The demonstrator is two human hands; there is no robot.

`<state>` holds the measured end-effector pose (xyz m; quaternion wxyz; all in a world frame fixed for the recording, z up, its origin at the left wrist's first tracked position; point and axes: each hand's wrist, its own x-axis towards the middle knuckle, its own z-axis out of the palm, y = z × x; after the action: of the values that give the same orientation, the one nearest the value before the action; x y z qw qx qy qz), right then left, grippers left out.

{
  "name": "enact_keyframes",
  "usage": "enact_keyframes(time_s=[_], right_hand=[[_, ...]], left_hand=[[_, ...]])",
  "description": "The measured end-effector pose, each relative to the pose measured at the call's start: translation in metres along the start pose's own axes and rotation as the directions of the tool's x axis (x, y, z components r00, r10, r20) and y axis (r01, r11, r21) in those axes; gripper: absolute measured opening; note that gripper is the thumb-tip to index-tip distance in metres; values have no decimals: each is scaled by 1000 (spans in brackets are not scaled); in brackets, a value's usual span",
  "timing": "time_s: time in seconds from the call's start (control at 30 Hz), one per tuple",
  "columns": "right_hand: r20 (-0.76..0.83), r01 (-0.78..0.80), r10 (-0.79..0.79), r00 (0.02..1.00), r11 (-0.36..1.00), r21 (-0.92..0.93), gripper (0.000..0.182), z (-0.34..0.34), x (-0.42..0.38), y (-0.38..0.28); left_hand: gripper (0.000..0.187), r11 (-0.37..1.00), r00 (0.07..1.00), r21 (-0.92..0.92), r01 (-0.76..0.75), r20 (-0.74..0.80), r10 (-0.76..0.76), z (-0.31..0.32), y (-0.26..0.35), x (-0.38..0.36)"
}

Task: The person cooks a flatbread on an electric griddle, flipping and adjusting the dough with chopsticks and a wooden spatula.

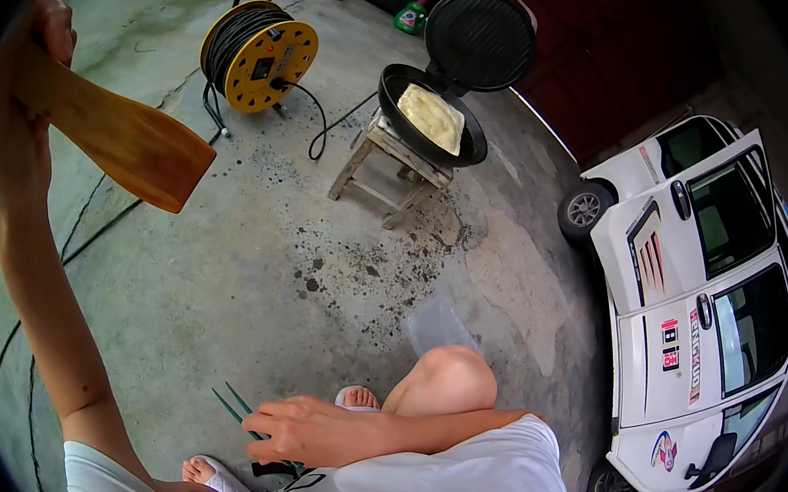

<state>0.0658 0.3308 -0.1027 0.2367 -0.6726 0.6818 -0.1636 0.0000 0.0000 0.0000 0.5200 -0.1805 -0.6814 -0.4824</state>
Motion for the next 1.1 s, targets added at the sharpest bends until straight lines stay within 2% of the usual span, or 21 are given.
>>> enact_keyframes(time_s=[0.07,0.23,0.4,0.6,0.87,0.97,1.1], right_hand=[[-104,30,-30,994,1000,2,13,0,1,0],[-106,34,-33,994,999,1,14,-1,0,0],[-99,29,-29,995,1000,-6,14,-3,0,-1],[-107,29,-30,994,999,-14,12,-3,0,-2],[-118,30,-31,993,999,-16,12,-1,-1,-1],[47,-12,12,999,1000,1,14,-4,-3,-1],[38,-12,12,999,1000,13,14,-3,-3,-2]], left_hand=[[31,1000,1000,17,-13,-22,13,1,0,-1],[30,998,999,44,40,-28,-39,2,4,-3],[29,1000,999,11,-21,-33,21,2,-2,1],[29,998,998,28,57,-16,-57,0,3,-3],[29,1000,999,27,-3,45,2,-3,1,2],[30,995,997,68,-68,44,65,-2,-1,4],[30,995,997,91,-49,59,43,-4,0,3]])
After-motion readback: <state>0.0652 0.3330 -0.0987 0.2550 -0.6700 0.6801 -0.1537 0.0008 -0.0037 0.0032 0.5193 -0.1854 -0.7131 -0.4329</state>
